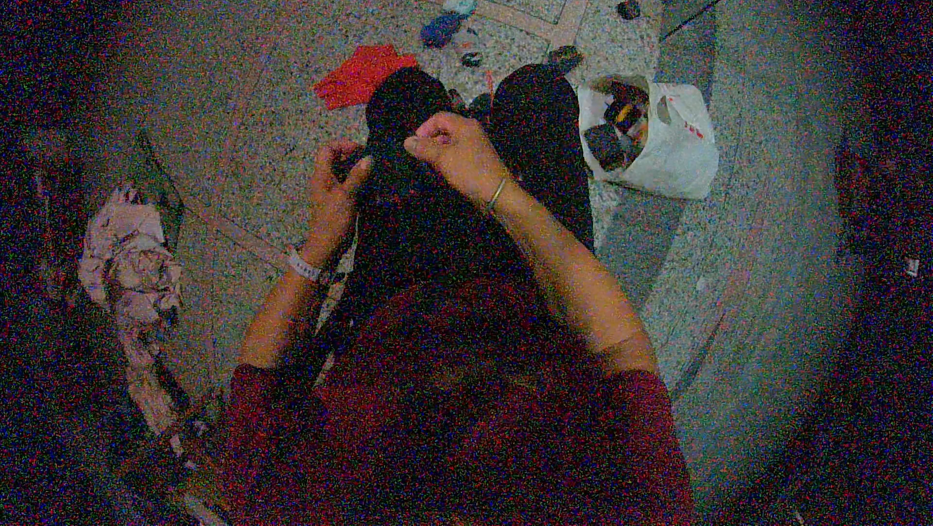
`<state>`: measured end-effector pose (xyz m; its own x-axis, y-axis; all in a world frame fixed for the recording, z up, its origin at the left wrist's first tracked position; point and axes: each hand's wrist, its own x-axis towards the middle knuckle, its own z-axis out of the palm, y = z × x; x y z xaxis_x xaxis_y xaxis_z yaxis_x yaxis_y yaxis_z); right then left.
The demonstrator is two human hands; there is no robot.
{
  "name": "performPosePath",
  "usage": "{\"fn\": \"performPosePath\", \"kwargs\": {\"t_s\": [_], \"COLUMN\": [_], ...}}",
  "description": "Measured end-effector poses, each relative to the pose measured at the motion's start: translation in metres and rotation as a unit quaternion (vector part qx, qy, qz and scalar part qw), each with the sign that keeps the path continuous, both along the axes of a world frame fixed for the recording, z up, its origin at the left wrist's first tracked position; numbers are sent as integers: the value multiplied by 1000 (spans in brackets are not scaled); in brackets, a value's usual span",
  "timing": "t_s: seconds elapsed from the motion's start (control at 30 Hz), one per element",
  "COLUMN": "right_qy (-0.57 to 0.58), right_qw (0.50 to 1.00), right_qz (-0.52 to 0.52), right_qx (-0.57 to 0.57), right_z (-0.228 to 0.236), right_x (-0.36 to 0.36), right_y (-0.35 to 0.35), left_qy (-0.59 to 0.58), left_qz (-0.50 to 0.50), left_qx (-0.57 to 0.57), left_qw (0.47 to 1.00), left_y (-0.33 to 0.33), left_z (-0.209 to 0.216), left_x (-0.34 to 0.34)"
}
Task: The person holds and folds pairs of socks by hand, turning the cuff of one sock over the other to secure them.
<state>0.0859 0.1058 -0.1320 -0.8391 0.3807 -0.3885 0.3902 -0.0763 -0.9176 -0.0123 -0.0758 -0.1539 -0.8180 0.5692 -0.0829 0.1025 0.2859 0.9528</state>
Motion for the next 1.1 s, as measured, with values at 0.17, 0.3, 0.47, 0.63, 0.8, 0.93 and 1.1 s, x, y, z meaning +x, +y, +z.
{"fn": "performPosePath", "kwargs": {"t_s": [0.17, 0.3, 0.47, 0.63, 0.8, 0.93, 1.1], "right_qy": [18, 2, 16, 52, -54, -39, -38], "right_qw": [998, 999, 996, 991, 992, 995, 999], "right_qz": [1, -28, -58, -46, -2, 1, 13], "right_qx": [-67, -36, 62, 115, 114, 87, 30], "right_z": [-6, -1, -2, -3, 9, -1, 0], "right_x": [2, 2, 9, 16, 8, 7, 7], "right_y": [6, 0, -1, 7, -7, -5, -3], "left_qy": [-78, -77, -66, -93, -129, -147, -95], "left_qz": [16, 20, 34, 36, 38, 40, 30], "left_qx": [-25, 0, -6, 9, 17, 28, 14], "left_qw": [997, 997, 997, 995, 991, 988, 995], "left_y": [4, 5, 5, 3, 3, 4, 5], "left_z": [13, 10, 9, 3, 0, 5, 5], "left_x": [0, 2, 3, 2, 1, 2, 3]}}
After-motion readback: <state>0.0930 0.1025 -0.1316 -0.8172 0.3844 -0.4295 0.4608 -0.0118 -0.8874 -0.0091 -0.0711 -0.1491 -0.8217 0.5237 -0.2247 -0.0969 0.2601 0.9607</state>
